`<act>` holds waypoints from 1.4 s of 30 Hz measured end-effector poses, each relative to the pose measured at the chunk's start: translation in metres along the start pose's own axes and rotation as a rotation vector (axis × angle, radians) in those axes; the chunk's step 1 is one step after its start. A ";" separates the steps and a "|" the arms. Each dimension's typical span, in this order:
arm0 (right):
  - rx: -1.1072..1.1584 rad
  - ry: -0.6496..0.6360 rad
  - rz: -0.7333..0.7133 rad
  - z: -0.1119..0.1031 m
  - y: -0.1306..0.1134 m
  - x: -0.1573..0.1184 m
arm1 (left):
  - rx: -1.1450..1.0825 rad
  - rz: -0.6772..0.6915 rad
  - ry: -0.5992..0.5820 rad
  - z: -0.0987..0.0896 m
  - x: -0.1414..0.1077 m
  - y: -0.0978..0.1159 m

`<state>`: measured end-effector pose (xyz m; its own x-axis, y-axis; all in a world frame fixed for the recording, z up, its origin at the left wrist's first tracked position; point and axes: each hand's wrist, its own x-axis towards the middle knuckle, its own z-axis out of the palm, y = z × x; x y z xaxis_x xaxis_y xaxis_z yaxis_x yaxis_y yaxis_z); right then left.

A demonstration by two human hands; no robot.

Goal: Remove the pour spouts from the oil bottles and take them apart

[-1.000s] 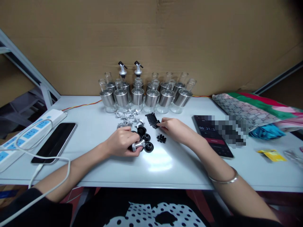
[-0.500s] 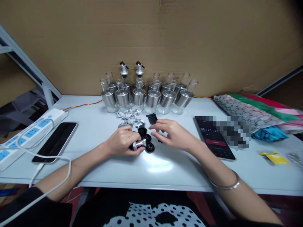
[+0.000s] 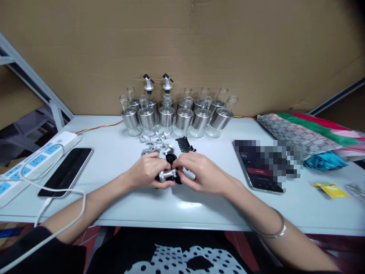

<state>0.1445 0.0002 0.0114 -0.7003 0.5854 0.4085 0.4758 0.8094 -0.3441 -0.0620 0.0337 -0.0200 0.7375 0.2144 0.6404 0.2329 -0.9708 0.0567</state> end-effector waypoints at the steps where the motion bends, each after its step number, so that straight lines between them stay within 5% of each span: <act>1: -0.002 -0.001 0.004 0.000 0.000 0.000 | -0.002 -0.001 0.000 0.000 0.000 0.000; 13: -0.071 0.022 -0.012 0.003 -0.001 0.000 | 0.114 0.094 0.131 -0.007 0.007 0.006; 42: -0.113 0.014 0.004 0.009 0.001 0.001 | 0.043 -0.054 0.075 0.000 0.006 0.015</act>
<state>0.1398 0.0011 0.0037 -0.6914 0.5886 0.4189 0.5363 0.8067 -0.2482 -0.0546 0.0207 -0.0153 0.6743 0.2557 0.6928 0.2992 -0.9523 0.0602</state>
